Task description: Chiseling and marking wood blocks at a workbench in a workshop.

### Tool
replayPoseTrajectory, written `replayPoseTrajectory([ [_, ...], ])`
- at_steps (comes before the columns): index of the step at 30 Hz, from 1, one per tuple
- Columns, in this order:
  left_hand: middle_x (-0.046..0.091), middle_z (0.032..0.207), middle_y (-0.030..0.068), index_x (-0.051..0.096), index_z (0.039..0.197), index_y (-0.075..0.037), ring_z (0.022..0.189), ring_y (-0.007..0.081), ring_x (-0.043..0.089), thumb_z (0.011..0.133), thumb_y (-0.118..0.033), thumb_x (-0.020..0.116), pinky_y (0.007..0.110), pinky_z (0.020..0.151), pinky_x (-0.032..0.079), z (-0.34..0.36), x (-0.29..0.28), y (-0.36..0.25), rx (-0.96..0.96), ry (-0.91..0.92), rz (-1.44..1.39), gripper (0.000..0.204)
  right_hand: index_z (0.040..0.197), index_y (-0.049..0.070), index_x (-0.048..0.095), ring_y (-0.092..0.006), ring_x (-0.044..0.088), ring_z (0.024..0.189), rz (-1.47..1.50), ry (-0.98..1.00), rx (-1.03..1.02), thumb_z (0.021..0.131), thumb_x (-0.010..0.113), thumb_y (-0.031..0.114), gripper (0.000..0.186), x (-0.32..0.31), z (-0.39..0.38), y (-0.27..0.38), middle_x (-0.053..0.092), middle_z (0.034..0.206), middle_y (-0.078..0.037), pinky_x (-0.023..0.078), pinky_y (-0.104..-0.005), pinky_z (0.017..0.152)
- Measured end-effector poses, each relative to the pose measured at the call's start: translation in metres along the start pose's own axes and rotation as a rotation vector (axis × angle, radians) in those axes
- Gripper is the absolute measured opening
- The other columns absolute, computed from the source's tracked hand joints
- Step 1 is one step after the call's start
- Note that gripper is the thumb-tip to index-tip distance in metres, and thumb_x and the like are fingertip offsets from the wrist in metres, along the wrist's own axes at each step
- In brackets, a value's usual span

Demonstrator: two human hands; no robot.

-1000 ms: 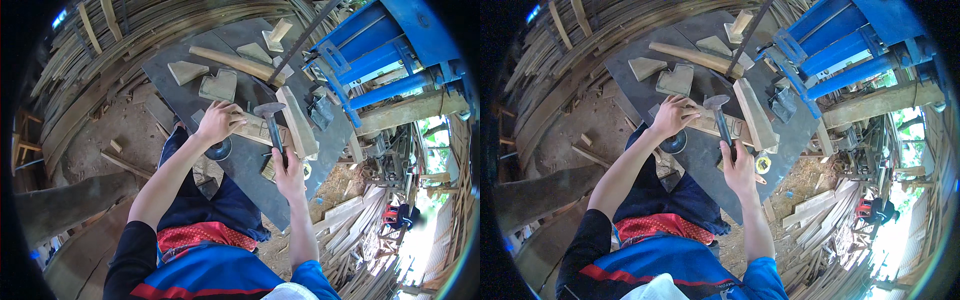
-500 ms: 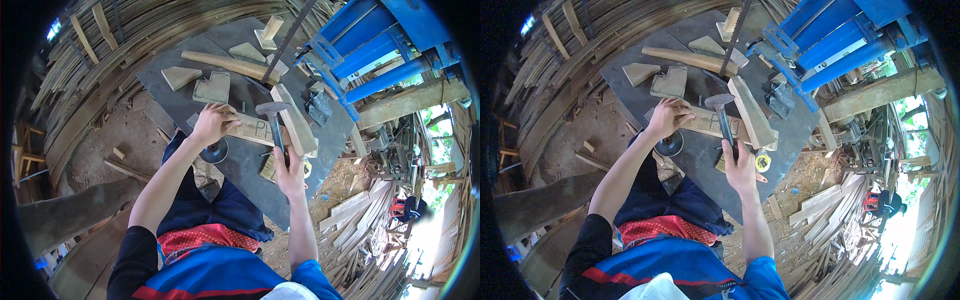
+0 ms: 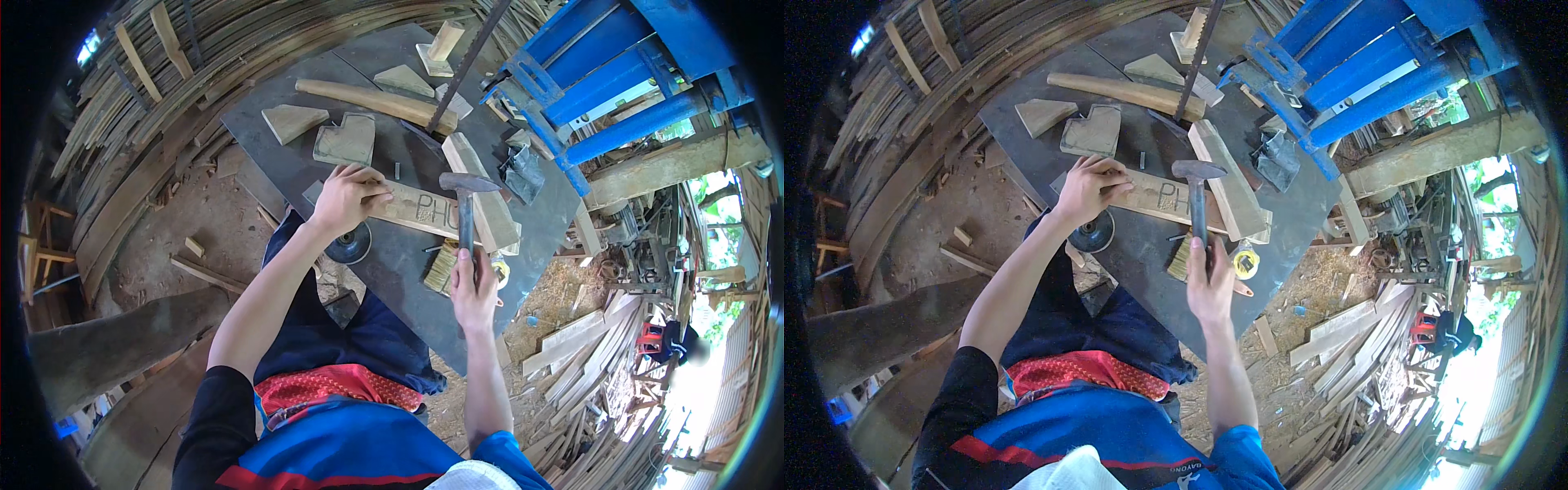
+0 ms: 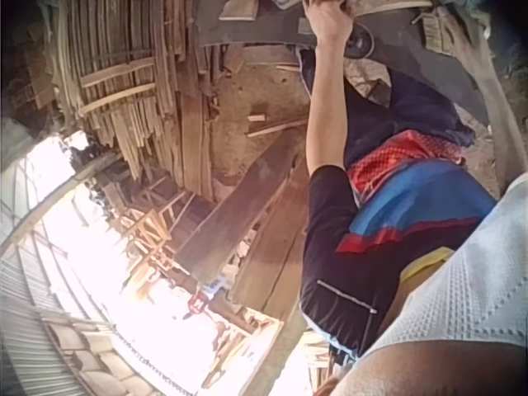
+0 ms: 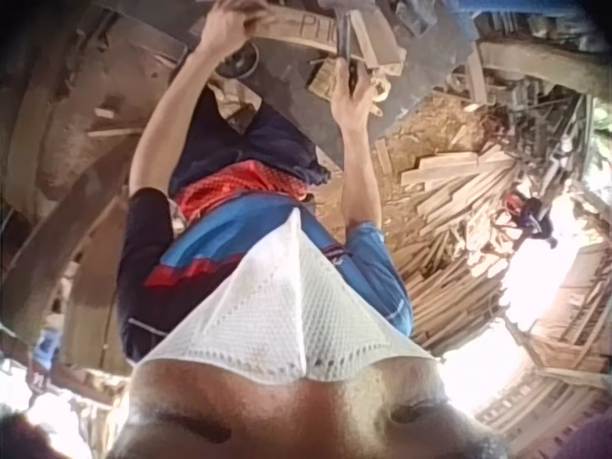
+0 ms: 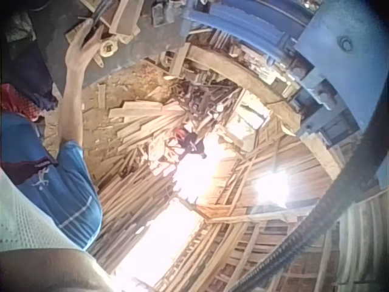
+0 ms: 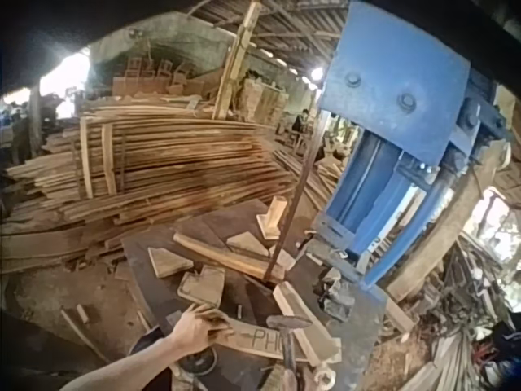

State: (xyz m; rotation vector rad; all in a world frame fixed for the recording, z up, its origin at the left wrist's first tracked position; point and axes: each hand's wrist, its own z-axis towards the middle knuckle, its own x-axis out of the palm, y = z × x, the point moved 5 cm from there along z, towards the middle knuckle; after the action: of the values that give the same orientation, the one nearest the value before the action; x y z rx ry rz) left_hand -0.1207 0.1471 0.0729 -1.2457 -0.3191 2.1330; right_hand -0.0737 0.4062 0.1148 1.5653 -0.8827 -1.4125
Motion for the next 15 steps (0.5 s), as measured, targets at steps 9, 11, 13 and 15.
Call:
replayPoseTrajectory([
  [9, 0.068, 0.101, -0.0006, 0.079, 0.094, -0.017, 0.098, 0.0214, 0.061, 0.086, -0.031, 0.071, 0.038, 0.094, 0.045, -0.004, 0.002, 0.002, -0.016, 0.005, -0.024, 0.018, 0.080, 0.000, 0.051, -0.0378, 0.055, 0.055, -0.391, 0.096, -0.219, 0.101, 0.060, 0.029, 0.038, 0.023, 0.002, 0.037, 0.054, 0.060, -0.019, 0.041, -0.0454, 0.056],
  [11, 0.068, 0.101, -0.0007, 0.079, 0.094, -0.016, 0.099, 0.0211, 0.061, 0.087, -0.031, 0.071, 0.038, 0.094, 0.045, 0.000, 0.000, 0.001, -0.002, -0.005, -0.020, 0.018, 0.082, 0.000, 0.052, -0.0388, 0.055, 0.053, -0.306, 0.038, -0.254, 0.101, 0.060, 0.025, 0.033, 0.023, -0.001, 0.047, 0.054, 0.058, -0.018, 0.041, -0.0466, 0.055],
  [13, 0.068, 0.100, -0.0011, 0.079, 0.094, -0.016, 0.099, 0.0203, 0.061, 0.088, -0.031, 0.071, 0.037, 0.093, 0.045, -0.001, 0.000, 0.000, 0.017, -0.006, -0.019, 0.018, 0.083, 0.000, 0.052, -0.0394, 0.056, 0.054, -0.349, 0.038, -0.272, 0.101, 0.060, 0.025, 0.032, 0.026, 0.003, 0.052, 0.055, 0.058, -0.019, 0.042, -0.0470, 0.055],
  [15, 0.068, 0.100, -0.0013, 0.079, 0.094, -0.015, 0.098, 0.0203, 0.061, 0.088, -0.031, 0.071, 0.037, 0.093, 0.045, -0.002, 0.001, 0.001, 0.013, -0.004, -0.024, 0.018, 0.083, 0.000, 0.053, -0.0400, 0.057, 0.055, -0.390, 0.035, -0.293, 0.101, 0.060, 0.024, 0.031, 0.028, 0.006, 0.052, 0.055, 0.058, -0.019, 0.042, -0.0474, 0.055],
])
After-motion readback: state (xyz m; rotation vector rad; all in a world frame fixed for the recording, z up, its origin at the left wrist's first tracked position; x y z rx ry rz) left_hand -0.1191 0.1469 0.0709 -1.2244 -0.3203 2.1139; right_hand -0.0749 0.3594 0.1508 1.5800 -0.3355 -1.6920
